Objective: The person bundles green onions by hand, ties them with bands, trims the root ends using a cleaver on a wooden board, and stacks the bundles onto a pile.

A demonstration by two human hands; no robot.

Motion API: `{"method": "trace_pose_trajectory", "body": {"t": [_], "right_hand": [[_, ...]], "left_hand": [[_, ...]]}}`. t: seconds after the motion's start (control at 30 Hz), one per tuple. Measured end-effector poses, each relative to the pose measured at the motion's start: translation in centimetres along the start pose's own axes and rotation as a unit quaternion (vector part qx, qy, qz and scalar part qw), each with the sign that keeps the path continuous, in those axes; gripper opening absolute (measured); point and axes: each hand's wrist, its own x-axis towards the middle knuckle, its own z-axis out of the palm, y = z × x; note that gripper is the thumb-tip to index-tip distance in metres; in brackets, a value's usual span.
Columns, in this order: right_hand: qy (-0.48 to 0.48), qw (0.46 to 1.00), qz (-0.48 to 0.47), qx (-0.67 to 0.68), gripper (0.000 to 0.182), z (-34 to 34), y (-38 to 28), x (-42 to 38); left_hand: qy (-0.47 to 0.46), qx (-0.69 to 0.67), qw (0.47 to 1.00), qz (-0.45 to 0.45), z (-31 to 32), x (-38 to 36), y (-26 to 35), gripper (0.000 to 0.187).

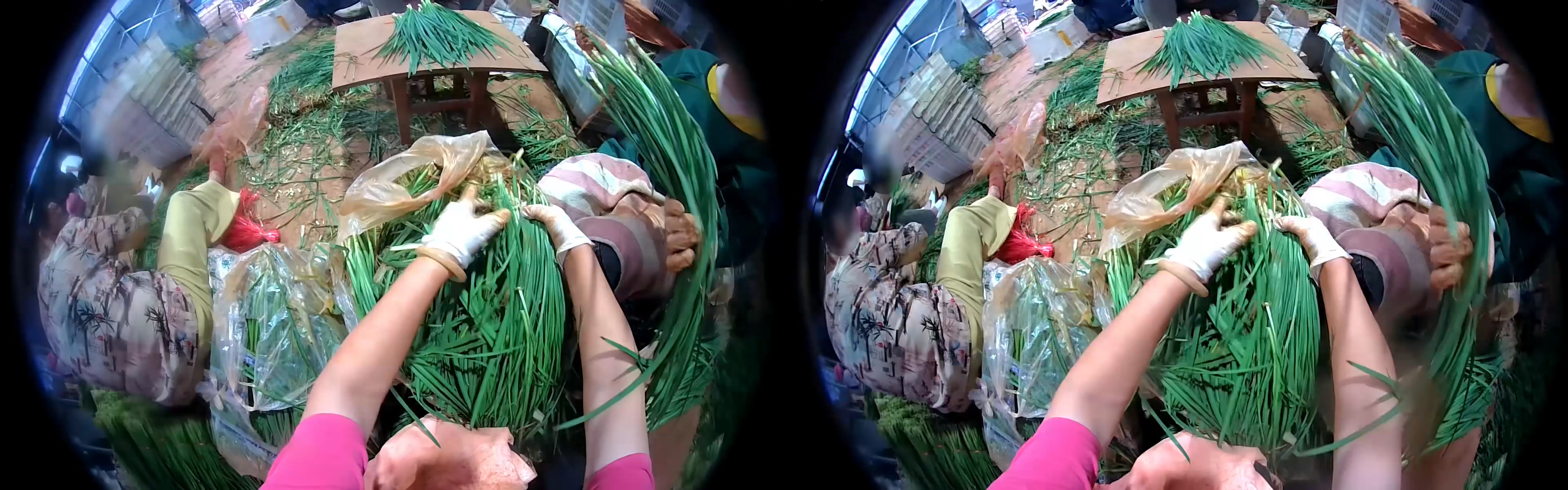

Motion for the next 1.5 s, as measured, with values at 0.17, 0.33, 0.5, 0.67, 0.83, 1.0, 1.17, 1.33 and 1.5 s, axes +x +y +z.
{"method": "trace_pose_trajectory", "body": {"t": [0.17,0.33,0.5,0.67,0.83,1.0,1.17,1.33,1.5], "right_hand": [[-0.041,0.998,-0.033,0.04,0.017,2.3,-0.9,-3.0],[-0.045,0.953,-0.3,-0.007,0.051,5.5,-3.9,-12.6],[-0.059,0.971,-0.202,-0.113,0.052,4.7,-7.5,-14.9],[-0.055,0.973,-0.2,-0.104,0.049,2.7,-7.6,-16.0],[0.028,0.971,-0.176,-0.159,0.05,0.3,-6.5,-15.6],[-0.001,0.956,-0.259,-0.138,0.055,5.3,-5.8,-15.8],[-0.034,0.948,-0.254,-0.19,0.063,6.4,-5.9,-17.6],[0.038,0.927,-0.324,-0.184,0.051,6.0,-4.1,-19.0],[0.052,0.935,-0.333,-0.112,0.04,6.1,-3.6,-23.4]], "left_hand": [[0.012,0.022,1.0,0.014,1.3,-0.7,1.7,0.051],[0.111,-0.035,0.958,0.26,2.7,-5.4,5.1,0.035],[0.122,0.007,0.945,0.302,5.1,-9.2,8.3,0.041],[-0.009,0.045,0.93,0.365,2.5,-11.7,9.9,0.039],[0.172,-0.327,0.914,0.165,0.1,-8.5,6.2,0.03],[-0.012,-0.282,0.948,0.149,5.5,-6.8,3.7,0.033],[0.013,-0.247,0.959,0.135,8.2,-7.9,4.5,0.026],[0.051,-0.213,0.939,0.266,5.6,-10.1,7.6,0.025],[-0.151,-0.294,0.936,0.119,4.9,-11.4,9.0,0.041]]}}
